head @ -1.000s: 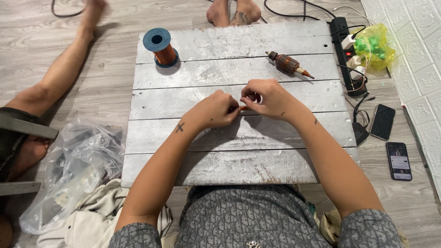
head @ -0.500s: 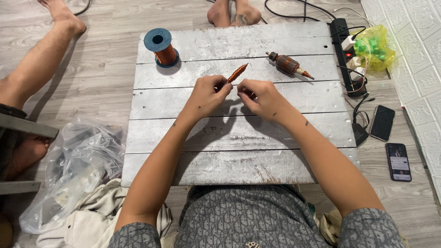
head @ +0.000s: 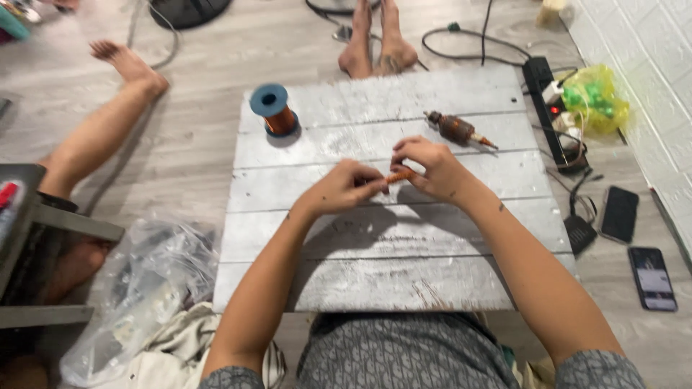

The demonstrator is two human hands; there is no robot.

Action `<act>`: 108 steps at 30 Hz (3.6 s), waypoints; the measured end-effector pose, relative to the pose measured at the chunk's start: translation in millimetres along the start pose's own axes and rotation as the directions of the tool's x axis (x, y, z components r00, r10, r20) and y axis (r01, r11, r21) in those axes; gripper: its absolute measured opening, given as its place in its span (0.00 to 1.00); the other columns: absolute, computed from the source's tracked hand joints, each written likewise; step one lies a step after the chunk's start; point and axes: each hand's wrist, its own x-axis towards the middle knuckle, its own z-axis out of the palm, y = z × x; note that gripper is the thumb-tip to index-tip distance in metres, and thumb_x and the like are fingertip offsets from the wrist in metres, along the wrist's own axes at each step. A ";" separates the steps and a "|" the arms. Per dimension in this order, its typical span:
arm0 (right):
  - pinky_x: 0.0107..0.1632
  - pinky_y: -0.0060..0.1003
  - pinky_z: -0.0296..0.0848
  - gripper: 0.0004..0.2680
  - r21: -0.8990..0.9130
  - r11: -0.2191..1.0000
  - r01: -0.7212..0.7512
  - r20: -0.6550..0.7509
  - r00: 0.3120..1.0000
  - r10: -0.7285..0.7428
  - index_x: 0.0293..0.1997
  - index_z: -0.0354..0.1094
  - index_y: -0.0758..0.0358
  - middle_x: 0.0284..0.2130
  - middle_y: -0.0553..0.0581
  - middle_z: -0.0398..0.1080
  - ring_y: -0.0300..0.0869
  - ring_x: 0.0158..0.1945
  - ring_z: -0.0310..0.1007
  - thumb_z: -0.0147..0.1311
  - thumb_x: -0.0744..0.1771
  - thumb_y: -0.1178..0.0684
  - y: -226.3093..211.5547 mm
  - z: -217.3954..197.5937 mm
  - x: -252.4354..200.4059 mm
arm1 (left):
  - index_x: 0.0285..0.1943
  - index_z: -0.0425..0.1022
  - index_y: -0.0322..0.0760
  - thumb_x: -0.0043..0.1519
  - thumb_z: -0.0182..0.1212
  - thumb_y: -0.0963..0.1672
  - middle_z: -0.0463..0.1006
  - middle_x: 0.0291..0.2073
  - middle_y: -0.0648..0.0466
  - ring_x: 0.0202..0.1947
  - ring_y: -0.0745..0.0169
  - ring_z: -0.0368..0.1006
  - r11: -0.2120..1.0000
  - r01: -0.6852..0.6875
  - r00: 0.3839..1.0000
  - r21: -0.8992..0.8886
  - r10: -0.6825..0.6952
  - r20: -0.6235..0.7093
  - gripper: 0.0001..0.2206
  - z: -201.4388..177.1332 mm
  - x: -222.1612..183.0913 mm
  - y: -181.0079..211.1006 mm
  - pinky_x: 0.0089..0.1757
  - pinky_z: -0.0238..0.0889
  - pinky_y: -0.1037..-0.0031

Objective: The person winds copper wire around a component by hand, turning the component to layer the wire evenly and pulling the wire tight from a spool.

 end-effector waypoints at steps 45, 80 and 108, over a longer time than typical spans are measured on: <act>0.56 0.54 0.81 0.14 0.060 0.995 -0.077 -0.122 0.989 0.084 0.62 0.79 0.65 0.52 0.65 0.81 0.61 0.54 0.84 0.57 0.71 0.71 -32.6 -33.4 19.1 | 0.44 0.91 0.41 0.72 0.71 0.45 0.71 0.18 0.61 0.27 0.79 0.63 0.979 -0.005 0.803 -0.203 -0.117 -0.585 0.07 15.8 20.0 -24.6 0.24 0.63 0.86; 0.38 0.45 0.80 0.03 -0.113 0.984 -0.141 0.157 0.975 0.158 0.45 0.79 0.63 0.35 0.60 0.81 0.52 0.30 0.82 0.67 0.69 0.61 -20.4 -35.6 12.1 | 0.40 0.89 0.40 0.72 0.72 0.46 0.75 0.20 0.57 0.28 0.72 0.67 0.984 0.040 0.843 -0.176 -0.128 -0.522 0.09 15.0 18.8 -28.8 0.27 0.66 0.83; 0.44 0.59 0.79 0.05 -0.294 0.891 -0.346 0.330 0.838 0.434 0.50 0.59 0.62 0.28 0.70 0.77 0.68 0.37 0.83 0.45 0.73 0.53 -5.2 -10.3 -1.7 | 0.52 0.82 0.35 0.73 0.66 0.46 0.67 0.16 0.61 0.17 0.74 0.57 0.936 0.128 0.758 -0.329 -0.306 -0.577 0.09 -12.1 18.8 -40.3 0.23 0.50 0.80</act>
